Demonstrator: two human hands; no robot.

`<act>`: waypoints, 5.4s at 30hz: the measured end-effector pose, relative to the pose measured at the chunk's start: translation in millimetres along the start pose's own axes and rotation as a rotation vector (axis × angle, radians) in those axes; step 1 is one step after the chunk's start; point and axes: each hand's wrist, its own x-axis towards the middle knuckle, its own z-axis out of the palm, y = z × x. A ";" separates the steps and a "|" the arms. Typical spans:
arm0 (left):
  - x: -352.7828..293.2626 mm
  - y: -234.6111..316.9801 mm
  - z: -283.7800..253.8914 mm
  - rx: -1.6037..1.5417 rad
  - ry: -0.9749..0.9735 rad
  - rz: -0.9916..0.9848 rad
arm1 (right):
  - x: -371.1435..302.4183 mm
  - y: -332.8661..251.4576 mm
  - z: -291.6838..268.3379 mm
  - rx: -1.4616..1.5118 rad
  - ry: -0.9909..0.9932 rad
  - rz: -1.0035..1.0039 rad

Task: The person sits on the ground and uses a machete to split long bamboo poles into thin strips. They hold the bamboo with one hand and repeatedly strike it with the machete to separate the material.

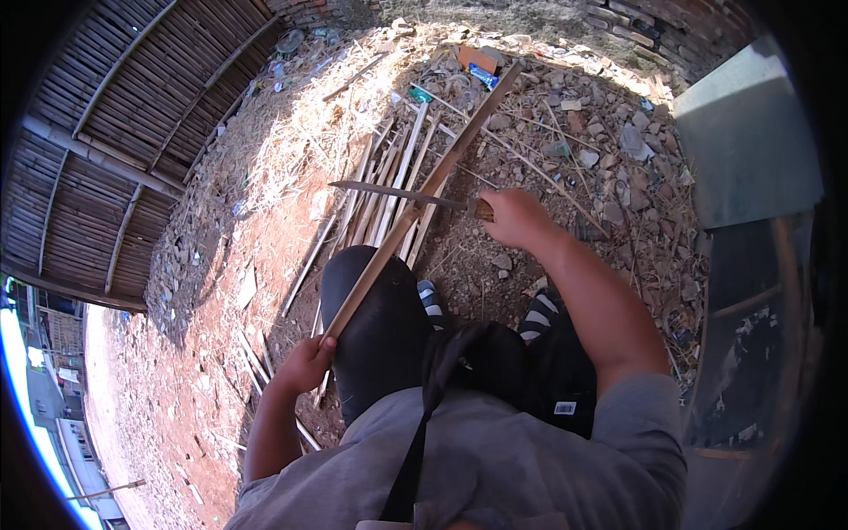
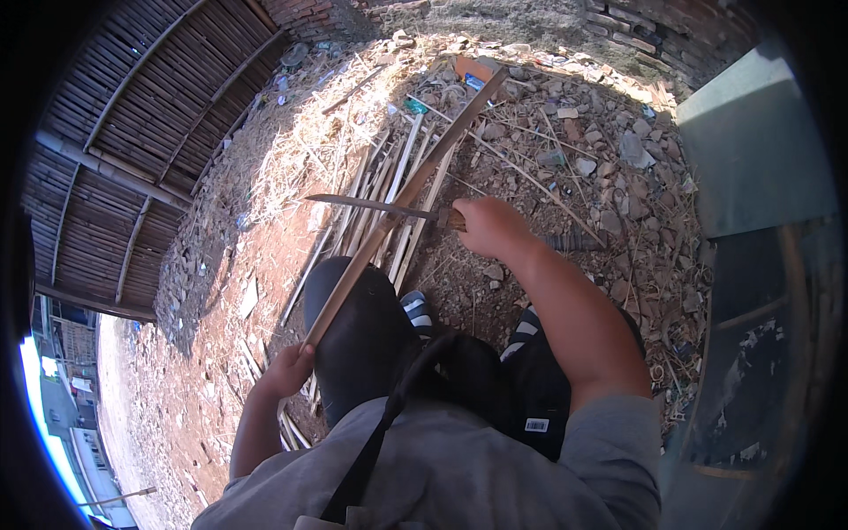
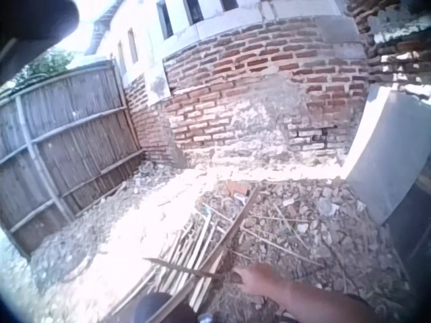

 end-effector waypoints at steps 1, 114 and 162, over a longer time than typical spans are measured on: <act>-1.2 -5.2 0.8 -0.014 -0.012 -0.020 | -1.3 -13.1 -5.6 -0.037 -0.034 -0.056; -8.5 -5.9 -12.6 -0.162 -0.177 -0.090 | -4.7 -0.5 -49.1 -0.219 -0.252 0.037; -21.7 3.5 13.2 0.188 0.185 0.199 | -5.3 8.7 -21.3 0.003 -0.121 -0.093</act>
